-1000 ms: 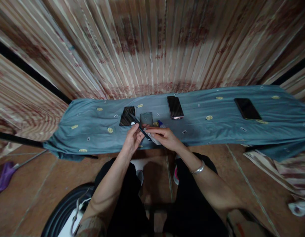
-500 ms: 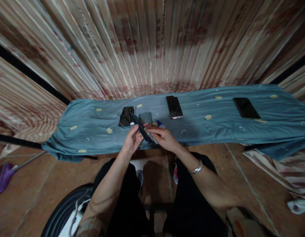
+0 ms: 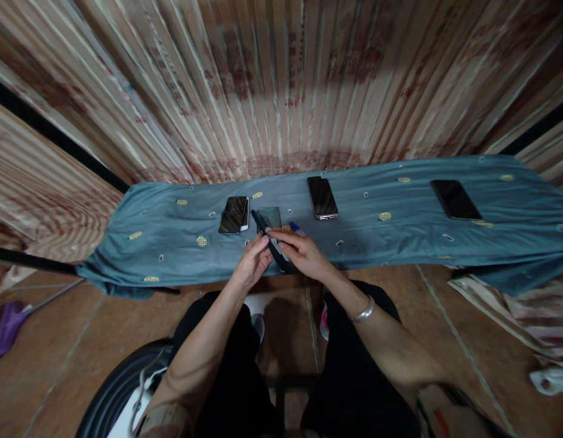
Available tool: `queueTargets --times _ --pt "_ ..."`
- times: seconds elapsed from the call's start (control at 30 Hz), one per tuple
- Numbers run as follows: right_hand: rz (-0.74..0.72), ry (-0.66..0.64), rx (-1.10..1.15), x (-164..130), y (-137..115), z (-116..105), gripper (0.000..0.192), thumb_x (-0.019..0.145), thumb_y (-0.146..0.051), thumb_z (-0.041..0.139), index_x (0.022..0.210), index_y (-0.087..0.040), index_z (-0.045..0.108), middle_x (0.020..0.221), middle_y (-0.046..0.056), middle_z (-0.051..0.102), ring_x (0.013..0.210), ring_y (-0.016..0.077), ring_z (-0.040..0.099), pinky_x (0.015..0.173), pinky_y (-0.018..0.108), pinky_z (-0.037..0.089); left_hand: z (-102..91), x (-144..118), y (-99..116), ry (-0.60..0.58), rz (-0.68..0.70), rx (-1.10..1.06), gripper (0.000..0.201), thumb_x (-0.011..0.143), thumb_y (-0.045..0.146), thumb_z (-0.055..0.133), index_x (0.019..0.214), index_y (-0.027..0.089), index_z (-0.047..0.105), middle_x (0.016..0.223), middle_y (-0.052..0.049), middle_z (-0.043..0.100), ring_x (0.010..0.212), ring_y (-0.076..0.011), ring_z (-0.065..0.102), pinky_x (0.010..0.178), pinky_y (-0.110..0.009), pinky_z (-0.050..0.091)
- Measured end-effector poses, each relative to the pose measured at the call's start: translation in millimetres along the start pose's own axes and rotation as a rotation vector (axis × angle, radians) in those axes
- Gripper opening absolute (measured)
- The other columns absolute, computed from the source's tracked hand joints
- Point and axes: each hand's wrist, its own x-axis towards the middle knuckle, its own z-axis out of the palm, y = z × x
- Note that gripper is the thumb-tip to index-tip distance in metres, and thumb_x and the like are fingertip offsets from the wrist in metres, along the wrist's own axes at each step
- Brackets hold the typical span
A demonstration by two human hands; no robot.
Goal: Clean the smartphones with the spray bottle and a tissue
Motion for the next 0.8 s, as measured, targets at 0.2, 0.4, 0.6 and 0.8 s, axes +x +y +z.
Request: queueTargets --times 0.2,0.4,0.6,0.8 --pt "0.034 -0.002 -0.062 2.0 3.0 -0.7 0.045 0.092 -0.018 0.048 0.133 -0.031 0.06 0.14 0.0 0.06 0.133 0.0178 0.053 0.116 0.041 0.038 4.3 -4.2 -1.0 -0.029 -0.001 0.014 0.036 0.066 0.03 0.08 0.097 0.015 0.067 0.085 -0.006 0.075 0.095 -0.024 0.072 0.089 -0.034 0.054" --pt "0.064 -0.014 -0.114 3.3 6.5 -0.7 0.048 0.09 -0.014 0.049 0.133 -0.031 0.061 0.138 0.0 0.062 0.13 0.0183 0.057 0.114 0.04 0.041 5.5 -6.5 2.0 -0.029 -0.006 0.034 0.041 0.065 0.029 0.081 0.101 0.015 0.066 0.089 -0.006 0.076 0.093 -0.0224 0.072 0.087 -0.032 0.055" --pt "0.061 -0.041 -0.11 2.6 4.0 -2.1 0.045 0.089 -0.013 0.05 0.13 -0.029 0.064 0.134 0.002 0.065 0.126 0.0204 0.06 0.112 0.042 0.044 1.2 -3.7 3.6 0.015 -0.007 0.026 0.032 0.068 0.026 0.078 0.095 0.014 0.066 0.087 -0.006 0.076 0.085 -0.0204 0.073 0.084 -0.031 0.056" --pt "0.045 -0.076 -0.074 1.2 0.3 -3.3 0.041 0.089 -0.014 0.052 0.125 -0.027 0.067 0.133 0.004 0.066 0.127 0.0204 0.06 0.111 0.041 0.044 -3.1 3.5 7.2 0.08 0.004 -0.044 0.023 0.073 0.027 0.074 0.09 0.013 0.066 0.087 -0.009 0.076 0.094 -0.0227 0.073 0.089 -0.034 0.057"
